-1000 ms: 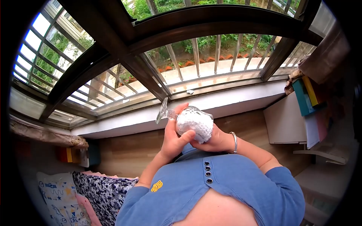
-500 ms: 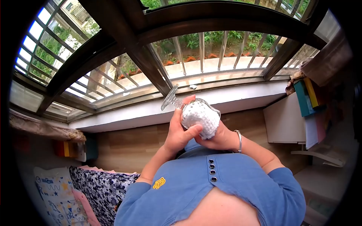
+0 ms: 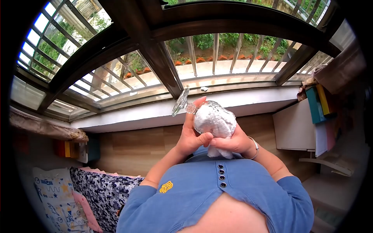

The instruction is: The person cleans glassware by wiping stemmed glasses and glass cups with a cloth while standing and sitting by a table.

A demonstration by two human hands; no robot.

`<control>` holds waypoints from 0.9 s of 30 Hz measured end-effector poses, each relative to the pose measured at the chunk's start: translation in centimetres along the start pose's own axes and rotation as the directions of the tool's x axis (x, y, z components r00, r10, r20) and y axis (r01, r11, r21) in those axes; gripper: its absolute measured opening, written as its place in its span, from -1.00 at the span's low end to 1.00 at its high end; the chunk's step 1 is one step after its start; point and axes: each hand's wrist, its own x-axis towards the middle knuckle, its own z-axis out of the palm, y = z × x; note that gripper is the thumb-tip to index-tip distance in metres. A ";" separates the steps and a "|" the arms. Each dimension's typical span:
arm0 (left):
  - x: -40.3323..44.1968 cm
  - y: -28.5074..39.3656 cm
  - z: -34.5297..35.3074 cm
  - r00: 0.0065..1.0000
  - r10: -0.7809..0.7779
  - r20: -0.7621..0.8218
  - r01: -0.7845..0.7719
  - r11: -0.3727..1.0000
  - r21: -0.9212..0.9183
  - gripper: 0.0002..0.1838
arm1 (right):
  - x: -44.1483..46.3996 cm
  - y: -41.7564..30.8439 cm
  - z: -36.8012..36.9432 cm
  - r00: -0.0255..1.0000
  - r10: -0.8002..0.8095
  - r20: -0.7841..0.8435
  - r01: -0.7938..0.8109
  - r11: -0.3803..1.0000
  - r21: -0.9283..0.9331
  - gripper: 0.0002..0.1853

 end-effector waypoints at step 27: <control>0.7 1.6 1.1 0.966 -0.248 -0.065 0.191 0.525 0.829 0.07 | -1.4 1.3 -3.7 0.991 -0.130 0.038 0.132 0.874 -0.467 -0.65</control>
